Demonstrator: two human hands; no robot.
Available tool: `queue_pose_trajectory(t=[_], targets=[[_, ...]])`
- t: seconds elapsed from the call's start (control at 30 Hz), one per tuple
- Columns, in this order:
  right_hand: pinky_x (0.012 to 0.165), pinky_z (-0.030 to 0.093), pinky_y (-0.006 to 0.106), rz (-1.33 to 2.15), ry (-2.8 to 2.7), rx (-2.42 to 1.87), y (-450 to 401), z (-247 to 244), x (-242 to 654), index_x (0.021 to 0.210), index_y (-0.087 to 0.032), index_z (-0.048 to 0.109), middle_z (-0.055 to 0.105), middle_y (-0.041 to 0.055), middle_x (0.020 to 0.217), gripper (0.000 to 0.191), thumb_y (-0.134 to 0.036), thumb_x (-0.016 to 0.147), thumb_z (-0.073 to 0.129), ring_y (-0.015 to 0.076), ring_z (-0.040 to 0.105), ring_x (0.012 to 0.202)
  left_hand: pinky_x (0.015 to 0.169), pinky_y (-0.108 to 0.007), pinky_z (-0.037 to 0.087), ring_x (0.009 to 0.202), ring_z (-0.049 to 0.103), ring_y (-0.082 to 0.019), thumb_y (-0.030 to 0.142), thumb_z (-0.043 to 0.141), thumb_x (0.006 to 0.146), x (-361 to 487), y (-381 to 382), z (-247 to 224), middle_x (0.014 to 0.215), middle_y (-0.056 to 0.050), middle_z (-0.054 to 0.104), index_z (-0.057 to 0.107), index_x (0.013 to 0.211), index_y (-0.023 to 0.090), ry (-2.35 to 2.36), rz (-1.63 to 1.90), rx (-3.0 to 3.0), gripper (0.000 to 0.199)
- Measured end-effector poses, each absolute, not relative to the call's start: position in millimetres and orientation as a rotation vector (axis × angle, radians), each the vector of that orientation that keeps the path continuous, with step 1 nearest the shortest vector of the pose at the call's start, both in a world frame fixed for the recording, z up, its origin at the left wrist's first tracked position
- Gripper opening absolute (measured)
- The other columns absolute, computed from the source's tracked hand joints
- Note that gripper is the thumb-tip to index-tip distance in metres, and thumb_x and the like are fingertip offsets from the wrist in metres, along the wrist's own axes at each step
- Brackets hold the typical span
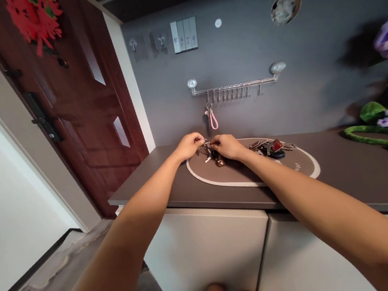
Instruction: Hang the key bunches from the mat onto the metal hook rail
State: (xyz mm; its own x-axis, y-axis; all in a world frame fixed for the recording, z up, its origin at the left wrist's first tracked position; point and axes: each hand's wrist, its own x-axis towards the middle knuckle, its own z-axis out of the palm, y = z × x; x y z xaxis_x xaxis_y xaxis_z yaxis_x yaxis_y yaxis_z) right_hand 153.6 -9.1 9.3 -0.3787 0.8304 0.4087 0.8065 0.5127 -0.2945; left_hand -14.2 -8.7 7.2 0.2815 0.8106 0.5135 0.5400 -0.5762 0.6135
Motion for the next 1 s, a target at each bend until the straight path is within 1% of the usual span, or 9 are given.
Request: queue_pose_trajectory(t=[0.07, 0.13, 0.27, 0.37, 0.47, 0.63, 0.8, 1.0], targets=[[0.070, 0.039, 0.023, 0.082, -2.230, -1.296, -10, 10, 153, 0.091, -0.017, 0.063, 0.066, 0.0066, 0.090, 0.022, -0.025, 0.077, 0.049, 0.0161, 0.058, 0.080, 0.060, -0.022, 0.041, 0.056, 0.048, -0.007, 0.021, 0.050, 0.076, -14, -7, 7, 0.066, 0.000, 0.055, 0.055, 0.077, 0.011, 1.136, 1.241, 2.068, 0.011], [0.072, 0.040, 0.024, 0.107, -2.207, -1.251, -11, 10, 153, 0.092, -0.018, 0.063, 0.065, 0.0064, 0.091, 0.021, -0.025, 0.076, 0.050, 0.0161, 0.058, 0.080, 0.063, -0.023, 0.042, 0.057, 0.048, -0.006, 0.022, 0.052, 0.076, -14, -6, 7, 0.069, 0.000, 0.055, 0.054, 0.078, 0.011, 1.034, 1.273, 1.922, 0.011], [0.073, 0.040, 0.025, 0.181, -2.102, -1.153, -12, 11, 151, 0.091, -0.018, 0.061, 0.065, 0.0048, 0.090, 0.020, -0.024, 0.075, 0.051, 0.0144, 0.058, 0.079, 0.074, -0.026, 0.042, 0.066, 0.053, -0.006, 0.020, 0.057, 0.074, -12, -8, 10, 0.076, -0.002, 0.057, 0.052, 0.077, 0.010, 0.880, 1.307, 1.640, 0.011], [0.071, 0.040, 0.024, 0.245, -1.986, -1.062, -14, 12, 150, 0.091, -0.018, 0.058, 0.064, 0.0026, 0.084, 0.019, -0.025, 0.075, 0.051, 0.0123, 0.056, 0.074, 0.082, -0.029, 0.041, 0.073, 0.056, -0.007, 0.018, 0.059, 0.073, -10, -13, 12, 0.078, -0.002, 0.057, 0.051, 0.076, 0.010, 0.805, 1.309, 1.490, 0.011], [0.069, 0.041, 0.024, 0.326, -1.927, -1.007, -16, 13, 149, 0.087, -0.018, 0.057, 0.063, 0.0012, 0.078, 0.018, -0.029, 0.074, 0.051, 0.0112, 0.055, 0.069, 0.086, -0.032, 0.041, 0.076, 0.056, -0.008, 0.016, 0.059, 0.072, -10, -13, 12, 0.080, -0.002, 0.057, 0.051, 0.077, 0.011, 0.743, 1.315, 1.426, 0.011], [0.066, 0.040, 0.024, 0.408, -1.933, -0.953, -20, 13, 149, 0.079, -0.017, 0.058, 0.063, 0.0008, 0.075, 0.019, -0.034, 0.074, 0.050, 0.0112, 0.054, 0.067, 0.089, -0.037, 0.039, 0.077, 0.055, -0.008, 0.017, 0.061, 0.071, -12, -9, 9, 0.081, -0.002, 0.057, 0.052, 0.078, 0.011, 0.675, 1.296, 1.407, 0.013], [0.063, 0.038, 0.024, 0.359, -1.928, -0.904, -15, 11, 149, 0.075, -0.017, 0.060, 0.062, 0.0014, 0.072, 0.026, -0.040, 0.075, 0.048, 0.0119, 0.053, 0.065, 0.090, -0.038, 0.039, 0.078, 0.055, -0.008, 0.018, 0.062, 0.071, -10, -11, 10, 0.081, -0.001, 0.056, 0.053, 0.078, 0.011, 0.661, 1.279, 1.407, 0.014], [0.068, 0.039, 0.025, 0.357, -1.854, -0.883, -12, 11, 151, 0.075, -0.017, 0.059, 0.062, 0.0022, 0.074, 0.023, -0.038, 0.073, 0.049, 0.0131, 0.054, 0.068, 0.088, -0.038, 0.040, 0.078, 0.056, -0.008, 0.022, 0.062, 0.070, -10, -12, 8, 0.084, -0.001, 0.056, 0.053, 0.080, 0.012, 0.719, 1.263, 1.458, 0.017]])
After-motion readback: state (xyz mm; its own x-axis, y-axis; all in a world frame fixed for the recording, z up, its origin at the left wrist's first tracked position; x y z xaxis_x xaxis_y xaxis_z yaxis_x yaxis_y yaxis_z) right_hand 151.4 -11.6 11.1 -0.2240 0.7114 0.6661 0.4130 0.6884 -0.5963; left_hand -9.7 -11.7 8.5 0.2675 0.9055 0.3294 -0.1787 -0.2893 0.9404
